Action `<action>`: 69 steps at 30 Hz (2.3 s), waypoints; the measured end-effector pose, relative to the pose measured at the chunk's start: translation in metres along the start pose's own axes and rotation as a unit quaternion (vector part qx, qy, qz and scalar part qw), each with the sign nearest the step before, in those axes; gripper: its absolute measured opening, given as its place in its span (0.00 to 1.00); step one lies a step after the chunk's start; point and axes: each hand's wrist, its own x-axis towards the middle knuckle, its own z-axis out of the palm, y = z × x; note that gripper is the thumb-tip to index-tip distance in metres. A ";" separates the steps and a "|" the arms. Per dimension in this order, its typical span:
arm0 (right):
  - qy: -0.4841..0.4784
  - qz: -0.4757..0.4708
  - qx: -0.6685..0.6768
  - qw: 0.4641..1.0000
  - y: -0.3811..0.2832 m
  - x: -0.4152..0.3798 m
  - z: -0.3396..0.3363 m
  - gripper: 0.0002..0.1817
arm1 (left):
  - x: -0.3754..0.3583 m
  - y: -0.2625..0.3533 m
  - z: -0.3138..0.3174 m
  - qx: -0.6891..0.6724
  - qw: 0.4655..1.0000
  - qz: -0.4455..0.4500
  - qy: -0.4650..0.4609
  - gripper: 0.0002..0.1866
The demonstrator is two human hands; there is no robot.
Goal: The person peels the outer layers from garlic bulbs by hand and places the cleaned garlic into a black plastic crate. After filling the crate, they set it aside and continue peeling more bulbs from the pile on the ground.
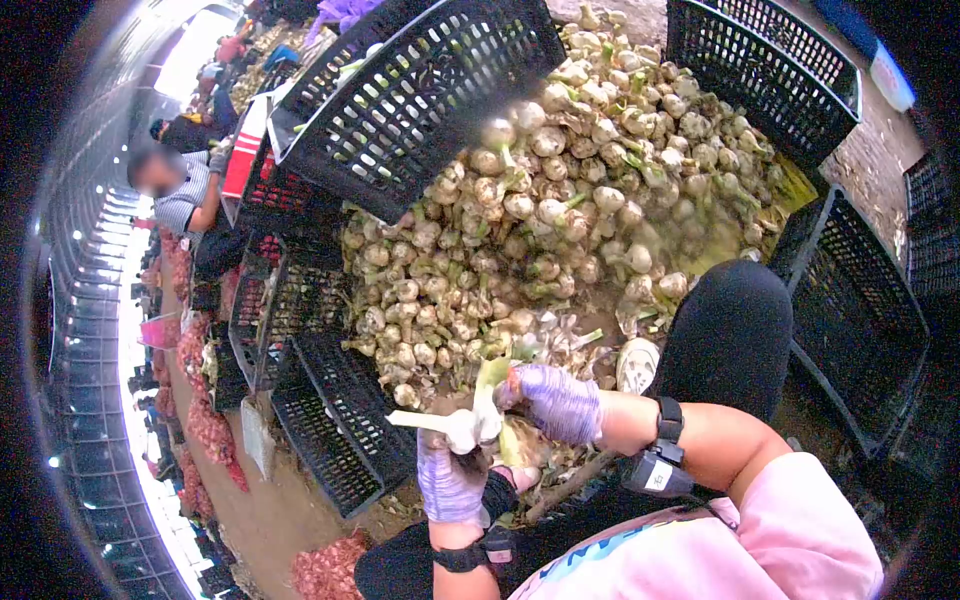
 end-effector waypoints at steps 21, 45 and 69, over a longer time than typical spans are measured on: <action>-0.018 -0.010 -0.594 0.804 -0.044 -0.004 0.044 0.27 | -0.005 0.023 -0.023 0.017 0.991 0.133 -0.019 0.22; -0.020 0.138 -0.696 0.705 -0.026 0.023 0.008 0.32 | 0.245 -0.114 -0.149 0.703 0.695 -0.069 0.135 0.21; 0.033 -0.103 -0.458 0.882 0.007 0.013 0.020 0.21 | 0.017 0.013 -0.027 0.182 0.981 0.069 -0.020 0.37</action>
